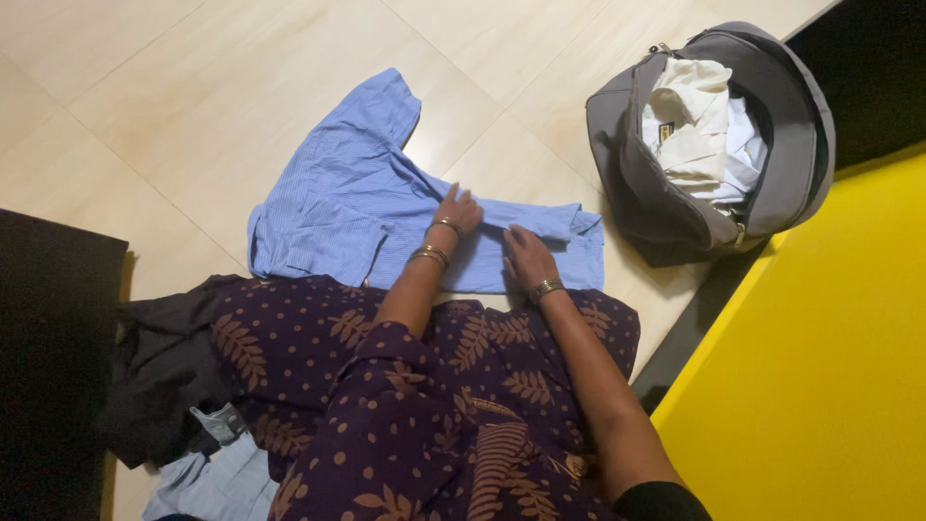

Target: The person folds a light blue striped shirt and places it into a gray bag. They then pick up a dark gray shirt, lay it flat, and begin buttoning it.

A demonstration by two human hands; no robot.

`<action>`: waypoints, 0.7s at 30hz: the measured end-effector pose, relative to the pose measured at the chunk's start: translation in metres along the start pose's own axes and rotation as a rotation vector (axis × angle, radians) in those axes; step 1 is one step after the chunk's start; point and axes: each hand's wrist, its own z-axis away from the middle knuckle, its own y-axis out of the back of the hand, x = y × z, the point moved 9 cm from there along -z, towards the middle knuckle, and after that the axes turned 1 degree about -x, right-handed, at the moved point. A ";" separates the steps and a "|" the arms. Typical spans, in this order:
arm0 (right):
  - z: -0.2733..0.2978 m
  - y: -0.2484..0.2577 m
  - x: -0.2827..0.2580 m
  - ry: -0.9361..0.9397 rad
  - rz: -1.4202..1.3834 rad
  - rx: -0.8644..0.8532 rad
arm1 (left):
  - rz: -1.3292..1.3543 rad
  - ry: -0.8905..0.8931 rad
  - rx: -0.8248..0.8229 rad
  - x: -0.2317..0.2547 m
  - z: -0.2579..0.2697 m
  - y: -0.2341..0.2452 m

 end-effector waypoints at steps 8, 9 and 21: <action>-0.008 -0.003 0.034 -0.161 0.019 0.040 | -0.448 0.339 0.050 -0.161 0.070 -0.001; -0.009 -0.002 0.037 -0.164 0.018 0.060 | -0.485 0.392 0.106 -0.177 0.084 0.005; -0.004 0.002 0.069 -0.336 0.095 0.120 | -0.266 0.779 0.317 -0.307 0.253 0.031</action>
